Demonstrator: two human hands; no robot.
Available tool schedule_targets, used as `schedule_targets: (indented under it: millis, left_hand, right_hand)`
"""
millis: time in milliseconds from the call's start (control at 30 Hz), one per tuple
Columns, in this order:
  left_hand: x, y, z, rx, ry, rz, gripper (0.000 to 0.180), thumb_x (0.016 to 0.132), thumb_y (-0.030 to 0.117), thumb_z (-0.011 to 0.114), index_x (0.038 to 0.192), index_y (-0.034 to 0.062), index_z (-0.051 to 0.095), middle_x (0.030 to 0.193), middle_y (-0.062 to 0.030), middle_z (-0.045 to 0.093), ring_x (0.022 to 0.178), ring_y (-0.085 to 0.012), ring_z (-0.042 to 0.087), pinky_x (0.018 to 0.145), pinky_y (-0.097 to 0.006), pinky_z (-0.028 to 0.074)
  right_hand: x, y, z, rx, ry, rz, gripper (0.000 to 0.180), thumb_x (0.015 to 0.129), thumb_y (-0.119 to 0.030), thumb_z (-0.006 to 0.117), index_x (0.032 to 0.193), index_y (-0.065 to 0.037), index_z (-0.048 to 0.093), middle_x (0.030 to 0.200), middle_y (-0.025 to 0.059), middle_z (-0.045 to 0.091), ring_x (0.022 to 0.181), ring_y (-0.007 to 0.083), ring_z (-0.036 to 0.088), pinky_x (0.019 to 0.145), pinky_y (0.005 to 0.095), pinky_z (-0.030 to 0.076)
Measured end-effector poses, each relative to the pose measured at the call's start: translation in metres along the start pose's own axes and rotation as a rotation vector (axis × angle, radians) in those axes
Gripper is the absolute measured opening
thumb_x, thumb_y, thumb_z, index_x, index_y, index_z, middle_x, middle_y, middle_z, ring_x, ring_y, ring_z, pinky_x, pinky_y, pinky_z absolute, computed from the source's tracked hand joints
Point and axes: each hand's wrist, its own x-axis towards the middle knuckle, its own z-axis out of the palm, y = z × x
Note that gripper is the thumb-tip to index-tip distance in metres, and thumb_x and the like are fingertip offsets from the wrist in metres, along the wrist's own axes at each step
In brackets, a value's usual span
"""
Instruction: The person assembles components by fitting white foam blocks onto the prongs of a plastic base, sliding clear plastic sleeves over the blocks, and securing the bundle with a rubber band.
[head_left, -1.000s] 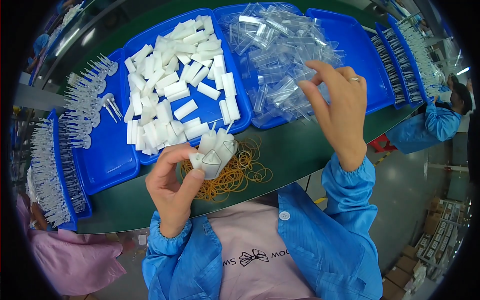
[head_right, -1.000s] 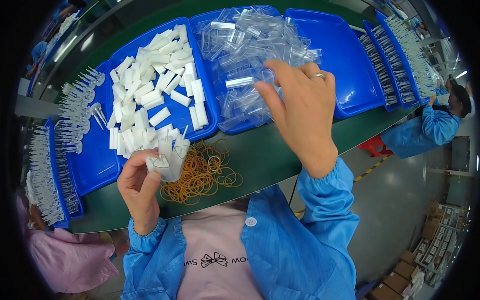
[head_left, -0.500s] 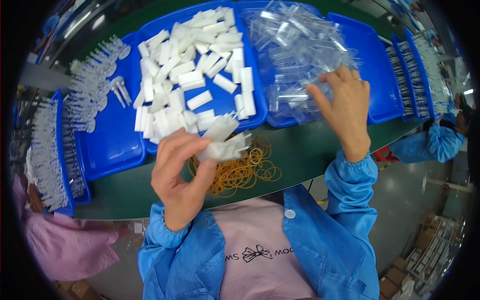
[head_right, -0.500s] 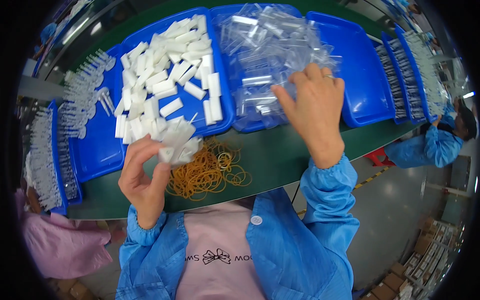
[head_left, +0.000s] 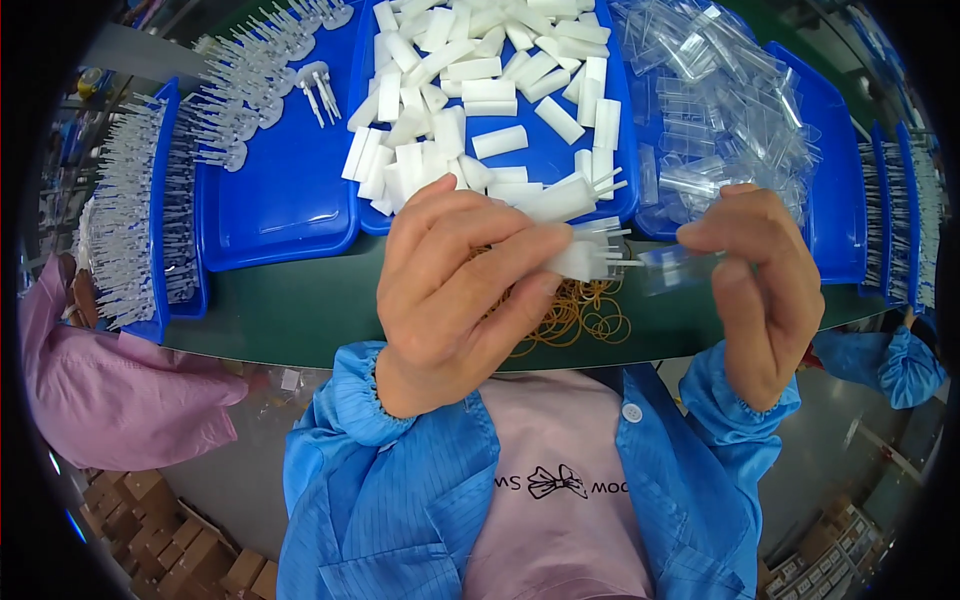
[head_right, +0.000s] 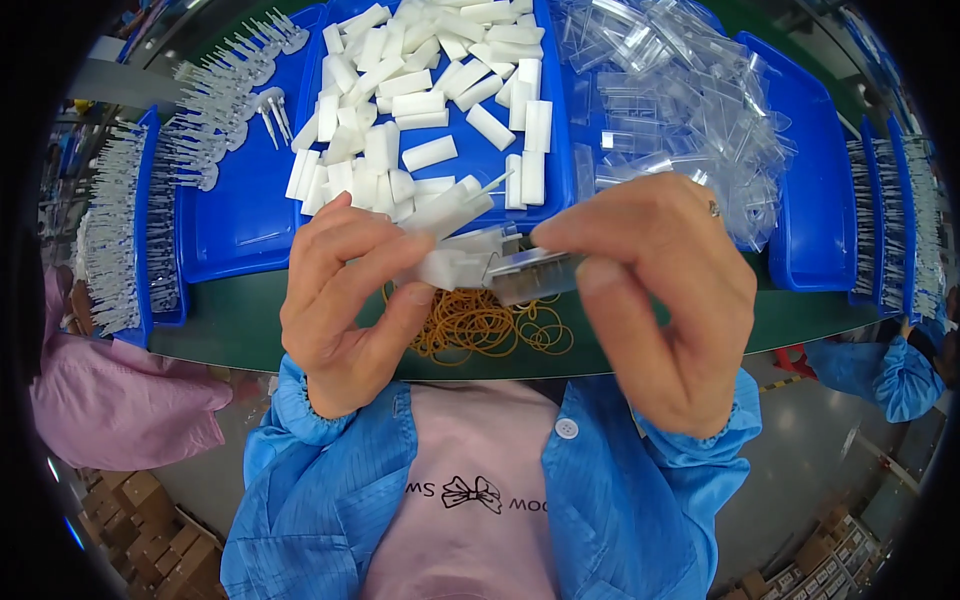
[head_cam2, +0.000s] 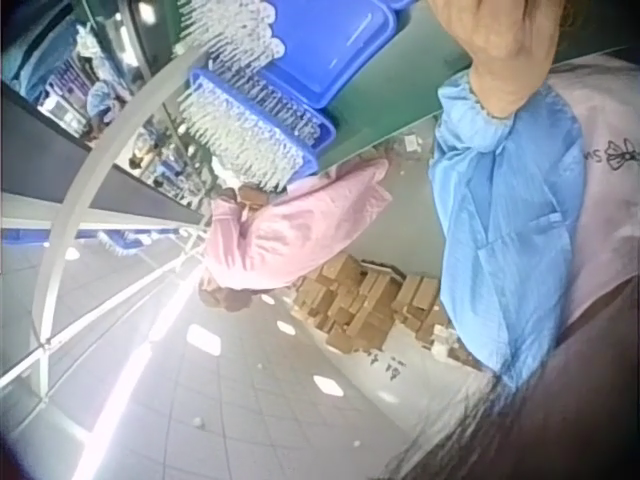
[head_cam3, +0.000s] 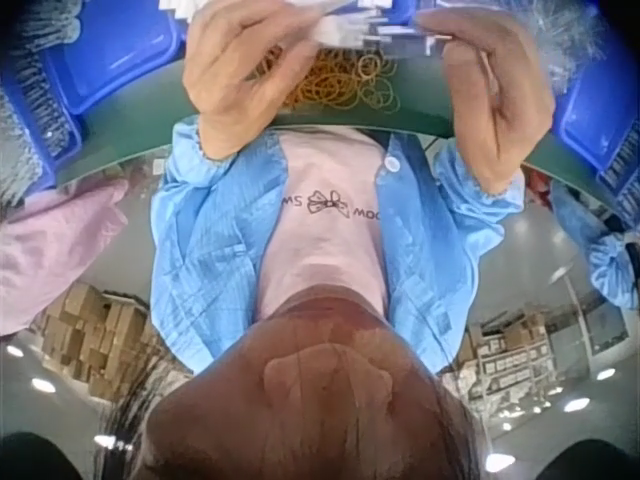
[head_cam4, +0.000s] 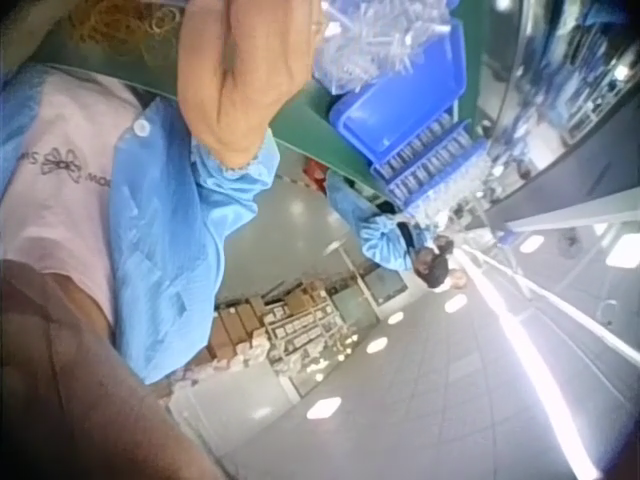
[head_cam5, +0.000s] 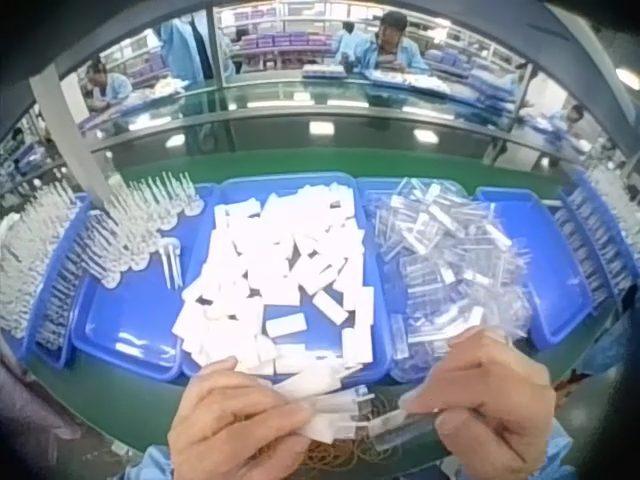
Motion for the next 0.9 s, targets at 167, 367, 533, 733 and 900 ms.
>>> schedule_targets:
  millis: [167,367,533,733,900]
  left_hand:
    - [0.002,0.003,-0.001,-0.021,-0.004,0.002,0.03,0.06,0.007,0.073,0.089,0.0055,0.07,0.084,-0.006,0.062,0.081,-0.0231,0.058,0.084,-0.04,0.042]
    - [0.003,0.007,-0.002,-0.017,0.01,0.007,0.03,0.059,0.007,0.073,0.089,0.006,0.07,0.083,-0.0049,0.062,0.08,-0.022,0.058,0.082,-0.04,0.044]
    - [0.002,0.01,-0.005,-0.006,-0.046,-0.03,0.036,0.055,0.003,0.073,0.091,0.0048,0.07,0.085,-0.0071,0.062,0.084,-0.0245,0.059,0.089,-0.047,0.043]
    - [0.004,0.015,-0.006,0.041,-0.045,0.007,0.033,0.056,0.003,0.073,0.088,0.0059,0.07,0.083,-0.0052,0.063,0.083,-0.0233,0.059,0.087,-0.046,0.044]
    - [0.003,0.014,-0.006,0.094,-0.025,-0.015,0.032,0.055,0.002,0.074,0.087,0.007,0.07,0.081,-0.0036,0.063,0.081,-0.0222,0.058,0.084,-0.045,0.045]
  right_hand:
    - [-0.002,-0.008,0.006,-0.214,-0.026,-0.028,0.022,0.079,-0.012,0.057,0.097,0.001,0.06,0.083,0.0092,0.061,0.073,0.0178,0.055,0.094,0.0442,0.033]
    - [-0.002,-0.006,0.009,-0.05,0.015,0.045,0.02,0.079,-0.015,0.06,0.093,0.0,0.06,0.08,0.0085,0.06,0.075,0.0162,0.054,0.093,0.0435,0.033]
    - [0.004,0.002,0.011,-0.088,0.013,-0.095,0.015,0.07,-0.003,0.066,0.085,0.0,0.063,0.075,0.008,0.061,0.067,0.02,0.054,0.064,0.031,0.042]
    - [0.001,0.005,0.016,0.189,0.005,0.132,0.016,0.074,-0.007,0.068,0.088,0.0,0.064,0.076,0.008,0.061,0.071,0.0205,0.058,0.069,0.0305,0.044]
    - [-0.001,0.008,0.017,0.22,-0.02,0.159,0.018,0.076,-0.009,0.069,0.089,0.0,0.064,0.078,0.008,0.063,0.074,0.0187,0.059,0.069,0.028,0.045]
